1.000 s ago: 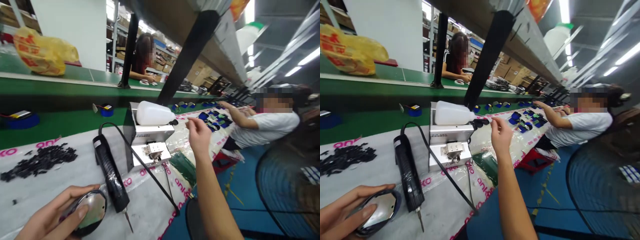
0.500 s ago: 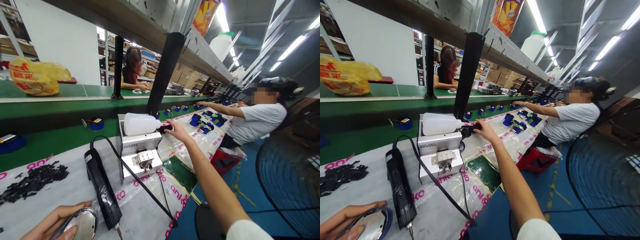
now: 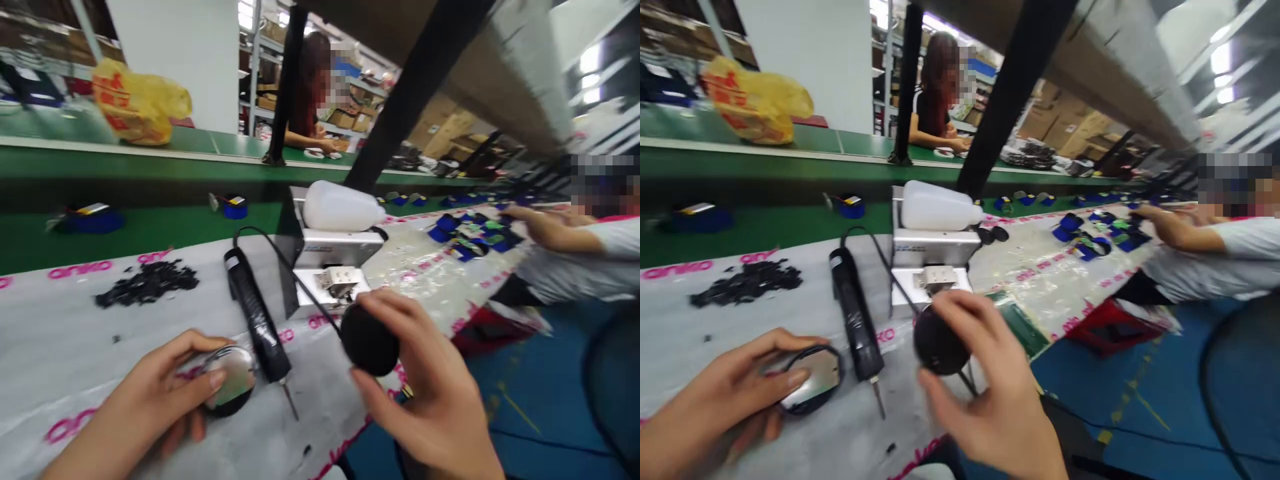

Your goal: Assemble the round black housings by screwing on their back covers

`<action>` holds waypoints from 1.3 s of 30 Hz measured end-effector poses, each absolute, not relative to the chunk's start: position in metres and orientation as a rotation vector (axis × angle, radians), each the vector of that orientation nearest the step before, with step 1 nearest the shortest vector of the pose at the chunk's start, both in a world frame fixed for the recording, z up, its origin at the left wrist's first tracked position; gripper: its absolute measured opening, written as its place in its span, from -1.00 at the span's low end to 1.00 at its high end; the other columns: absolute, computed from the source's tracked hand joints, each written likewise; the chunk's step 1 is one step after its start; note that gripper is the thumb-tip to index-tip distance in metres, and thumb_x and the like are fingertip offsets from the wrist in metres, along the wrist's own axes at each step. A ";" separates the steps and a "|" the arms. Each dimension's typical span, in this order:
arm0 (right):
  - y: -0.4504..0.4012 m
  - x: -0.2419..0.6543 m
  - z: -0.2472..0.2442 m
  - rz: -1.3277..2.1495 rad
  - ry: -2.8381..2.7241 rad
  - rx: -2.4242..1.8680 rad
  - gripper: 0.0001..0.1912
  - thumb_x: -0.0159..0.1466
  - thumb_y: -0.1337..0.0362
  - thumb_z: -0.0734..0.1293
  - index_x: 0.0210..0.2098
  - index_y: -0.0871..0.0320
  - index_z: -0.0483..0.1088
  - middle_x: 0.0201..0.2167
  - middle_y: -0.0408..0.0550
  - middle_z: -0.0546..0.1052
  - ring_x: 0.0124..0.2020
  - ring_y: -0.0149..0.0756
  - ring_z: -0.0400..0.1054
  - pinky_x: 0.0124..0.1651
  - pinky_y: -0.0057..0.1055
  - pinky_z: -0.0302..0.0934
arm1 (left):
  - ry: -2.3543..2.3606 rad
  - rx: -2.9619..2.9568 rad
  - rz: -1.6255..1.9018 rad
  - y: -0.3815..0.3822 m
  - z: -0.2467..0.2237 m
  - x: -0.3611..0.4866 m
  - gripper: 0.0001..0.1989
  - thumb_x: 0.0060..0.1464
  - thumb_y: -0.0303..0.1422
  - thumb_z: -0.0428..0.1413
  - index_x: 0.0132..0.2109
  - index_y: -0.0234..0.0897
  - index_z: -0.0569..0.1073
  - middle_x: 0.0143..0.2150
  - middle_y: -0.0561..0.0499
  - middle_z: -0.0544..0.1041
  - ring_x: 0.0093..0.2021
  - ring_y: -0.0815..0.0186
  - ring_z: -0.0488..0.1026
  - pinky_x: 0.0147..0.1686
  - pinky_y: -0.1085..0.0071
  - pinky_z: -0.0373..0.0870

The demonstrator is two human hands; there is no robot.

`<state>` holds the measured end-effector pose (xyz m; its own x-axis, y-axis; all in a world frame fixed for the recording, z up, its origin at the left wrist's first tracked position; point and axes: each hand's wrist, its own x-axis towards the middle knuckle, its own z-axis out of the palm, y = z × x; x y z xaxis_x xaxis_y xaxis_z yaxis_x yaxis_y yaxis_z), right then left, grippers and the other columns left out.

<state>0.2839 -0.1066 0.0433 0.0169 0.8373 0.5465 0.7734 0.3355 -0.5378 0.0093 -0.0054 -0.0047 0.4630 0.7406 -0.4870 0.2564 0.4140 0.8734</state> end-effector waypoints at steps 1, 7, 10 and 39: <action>-0.104 0.268 0.043 0.144 -1.903 -1.456 -0.40 0.27 0.38 0.35 0.28 0.03 0.23 0.10 0.11 0.30 0.13 -0.13 0.31 0.14 -0.26 0.34 | 1.074 1.176 0.393 -0.005 0.000 0.010 -0.57 0.00 -0.07 0.30 -0.07 -0.18 0.46 -0.62 0.14 0.51 -0.71 0.40 0.38 -0.78 0.66 0.11; -0.081 0.225 0.032 0.521 -1.699 -1.492 -0.44 0.10 0.17 0.56 0.00 -0.05 0.28 -0.07 -0.04 0.33 -0.03 -0.19 0.43 -0.04 -0.30 0.44 | 0.946 1.181 0.370 -0.001 0.002 0.006 -0.67 0.12 -0.16 0.22 -0.06 -0.22 0.37 -0.45 0.08 0.54 -0.61 0.41 0.45 -0.73 0.66 0.19; -0.072 0.215 0.028 0.964 -1.158 -1.345 -0.27 -0.13 0.20 0.67 -0.17 -0.05 0.15 -0.18 -0.21 0.45 -0.33 -0.26 0.54 -0.36 -0.44 0.46 | 0.942 1.178 0.373 -0.002 0.001 0.005 -0.67 0.12 -0.19 0.21 -0.05 -0.22 0.36 -0.47 0.10 0.52 -0.62 0.42 0.43 -0.74 0.66 0.18; -0.077 0.225 -0.004 0.613 -1.884 -1.032 -0.25 0.14 0.60 0.45 0.23 -0.02 0.25 0.20 -0.02 0.32 0.24 -0.10 0.25 0.24 -0.17 0.30 | 0.940 1.119 0.390 -0.008 0.008 0.009 -0.66 0.13 -0.22 0.19 0.04 -0.18 0.44 -0.20 0.03 0.48 -0.58 0.44 0.47 -0.72 0.59 0.29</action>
